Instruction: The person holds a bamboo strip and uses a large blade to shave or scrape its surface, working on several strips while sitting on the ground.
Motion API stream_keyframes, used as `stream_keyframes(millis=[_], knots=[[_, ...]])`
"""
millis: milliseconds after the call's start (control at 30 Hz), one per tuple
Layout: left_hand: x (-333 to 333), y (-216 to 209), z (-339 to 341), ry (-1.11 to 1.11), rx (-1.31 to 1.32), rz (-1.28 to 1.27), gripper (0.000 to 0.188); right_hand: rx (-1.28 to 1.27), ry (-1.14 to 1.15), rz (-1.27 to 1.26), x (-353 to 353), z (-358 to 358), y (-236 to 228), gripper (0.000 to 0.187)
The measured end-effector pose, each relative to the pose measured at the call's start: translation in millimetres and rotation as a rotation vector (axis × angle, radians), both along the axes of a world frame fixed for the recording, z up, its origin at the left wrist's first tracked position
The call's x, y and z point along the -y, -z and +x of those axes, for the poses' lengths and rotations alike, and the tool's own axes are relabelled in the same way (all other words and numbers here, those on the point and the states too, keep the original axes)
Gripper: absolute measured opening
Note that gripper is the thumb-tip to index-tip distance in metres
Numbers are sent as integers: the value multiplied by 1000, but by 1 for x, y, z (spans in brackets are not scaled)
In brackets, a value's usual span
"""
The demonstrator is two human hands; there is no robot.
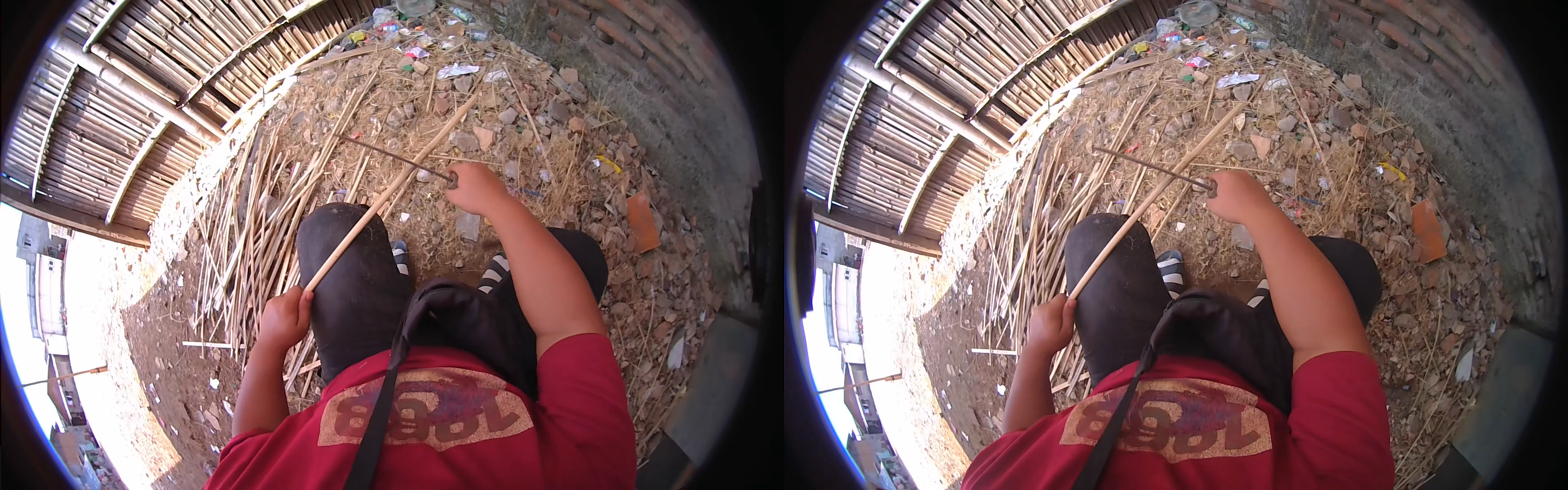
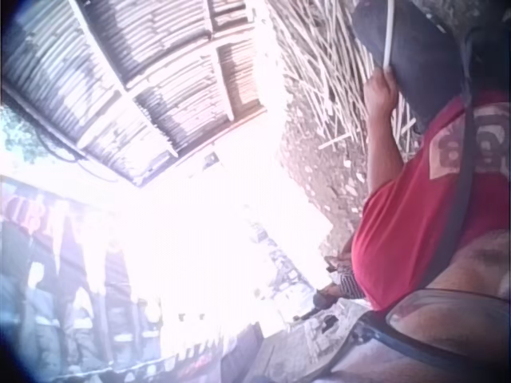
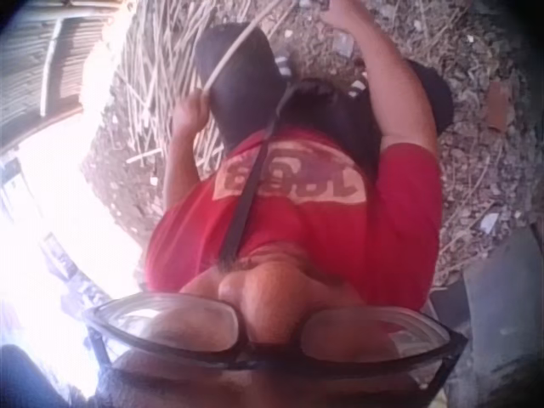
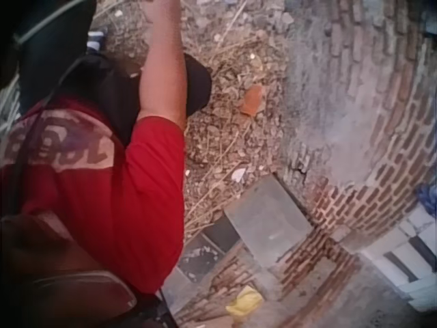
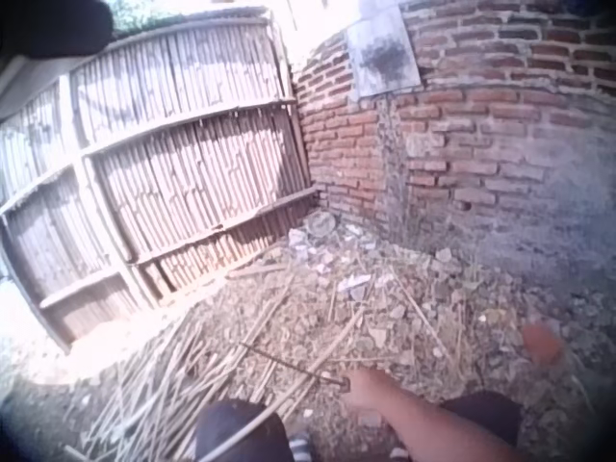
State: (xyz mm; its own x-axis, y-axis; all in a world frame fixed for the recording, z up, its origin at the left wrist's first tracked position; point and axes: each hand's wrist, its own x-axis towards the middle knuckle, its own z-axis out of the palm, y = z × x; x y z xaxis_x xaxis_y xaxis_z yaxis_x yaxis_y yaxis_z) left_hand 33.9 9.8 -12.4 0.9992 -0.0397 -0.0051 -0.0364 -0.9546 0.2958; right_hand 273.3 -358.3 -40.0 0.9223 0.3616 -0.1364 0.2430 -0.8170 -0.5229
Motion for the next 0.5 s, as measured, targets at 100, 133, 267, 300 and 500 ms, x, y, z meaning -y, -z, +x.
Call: stream_keyframes(millis=[100, 133, 267, 300, 500], knots=[[0, -6, 6, -14, -32, 13, 33, -16, 131, 22, 11, 13, 14, 29], [-1, -7, 6, -13, -48, -2, 33, 5, 111, 8, 8, 12, 9, 30], [-3, -2, -1, -25, -42, -5, 34, 21, -104, -119, -18, -9, -27, 34], [-2, 2, 0, -18, -33, -32, 34, 9, -10, -45, -13, -2, -10, 33], [-5, -16, 15, 17, -89, -17, 35, -8, 245, 26, 28, 22, 25, 31]])
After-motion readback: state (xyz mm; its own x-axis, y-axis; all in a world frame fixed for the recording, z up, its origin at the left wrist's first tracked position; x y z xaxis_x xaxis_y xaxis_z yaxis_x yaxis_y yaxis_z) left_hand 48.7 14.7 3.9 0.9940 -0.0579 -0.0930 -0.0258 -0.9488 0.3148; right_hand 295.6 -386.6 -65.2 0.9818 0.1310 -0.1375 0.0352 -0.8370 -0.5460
